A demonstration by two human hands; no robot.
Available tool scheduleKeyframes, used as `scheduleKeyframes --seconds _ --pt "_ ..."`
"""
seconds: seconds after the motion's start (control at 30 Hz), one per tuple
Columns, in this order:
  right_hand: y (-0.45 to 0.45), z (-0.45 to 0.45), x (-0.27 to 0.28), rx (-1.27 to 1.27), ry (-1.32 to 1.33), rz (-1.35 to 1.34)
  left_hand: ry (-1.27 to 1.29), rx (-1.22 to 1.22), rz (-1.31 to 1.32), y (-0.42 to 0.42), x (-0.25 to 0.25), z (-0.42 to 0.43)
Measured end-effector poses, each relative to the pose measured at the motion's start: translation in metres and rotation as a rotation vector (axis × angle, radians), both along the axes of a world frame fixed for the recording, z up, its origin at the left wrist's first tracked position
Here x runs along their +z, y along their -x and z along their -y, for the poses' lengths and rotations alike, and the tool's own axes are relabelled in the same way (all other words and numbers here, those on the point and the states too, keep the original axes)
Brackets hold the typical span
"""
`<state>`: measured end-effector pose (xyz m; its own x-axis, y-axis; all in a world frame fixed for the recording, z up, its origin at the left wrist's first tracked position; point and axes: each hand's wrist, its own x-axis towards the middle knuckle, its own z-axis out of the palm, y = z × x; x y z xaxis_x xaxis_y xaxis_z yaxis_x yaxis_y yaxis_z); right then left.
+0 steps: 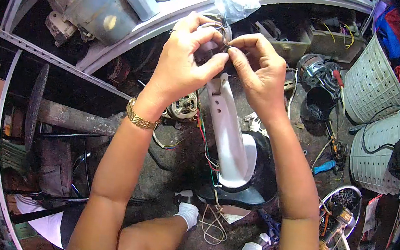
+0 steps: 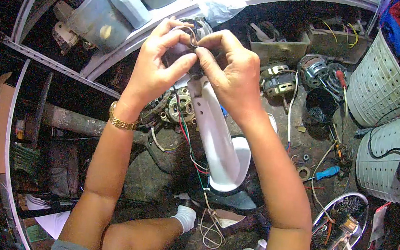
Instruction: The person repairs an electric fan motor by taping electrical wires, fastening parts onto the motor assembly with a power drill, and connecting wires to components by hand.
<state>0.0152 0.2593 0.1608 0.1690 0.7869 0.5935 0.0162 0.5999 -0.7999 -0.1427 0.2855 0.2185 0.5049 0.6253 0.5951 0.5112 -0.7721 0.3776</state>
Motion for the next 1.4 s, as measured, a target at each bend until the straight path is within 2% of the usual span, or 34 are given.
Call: scheduleKeyframes --seconds 0.1,0.23,0.33,0.4,0.43,0.5,0.63,0.7,0.73,0.8,0.97,1.03,1.27,1.4 --pt "0.002 0.001 -0.005 0.080 0.053 -0.161 -0.005 0.013 0.008 -0.001 -0.002 -0.001" --pt "0.002 0.002 -0.006 0.131 0.002 -0.201 -0.033 0.003 0.036 0.000 -0.006 -0.005" --pt "0.000 0.003 -0.004 0.129 -0.028 -0.133 -0.015 0.008 0.071 0.000 -0.008 -0.005" --pt "-0.006 0.005 0.003 0.085 0.037 0.076 0.026 0.029 0.080 0.000 -0.007 -0.004" --pt "-0.007 0.005 0.003 0.085 0.039 0.079 0.070 0.048 0.091 -0.001 -0.007 -0.003" --pt "-0.008 0.002 0.003 -0.113 -0.117 0.280 0.027 0.043 0.069 -0.003 -0.006 -0.003" --pt "0.000 0.001 -0.004 -0.129 -0.056 0.235 0.030 0.082 0.016 -0.005 -0.003 0.001" --pt "0.003 -0.002 -0.009 0.086 0.001 -0.046 0.031 0.077 0.007 -0.005 -0.001 0.002" --pt "0.001 -0.004 -0.009 0.088 0.000 -0.046 0.031 0.069 -0.003 -0.004 0.000 0.002" --pt "-0.006 -0.006 -0.008 0.267 0.017 -0.074 -0.020 0.077 -0.034 -0.004 0.000 0.002" --pt "-0.018 0.000 0.010 0.202 0.076 0.129 -0.069 0.097 -0.077 -0.006 0.000 0.003" --pt "-0.017 -0.001 0.013 0.084 0.018 0.225 -0.117 0.092 -0.103 -0.007 0.000 0.004" --pt "-0.013 0.002 0.022 0.009 -0.043 0.312 -0.069 0.082 -0.134 -0.002 0.002 0.009" --pt "-0.015 -0.004 0.029 0.107 0.112 0.248 -0.102 0.081 -0.147 -0.003 0.003 0.010"
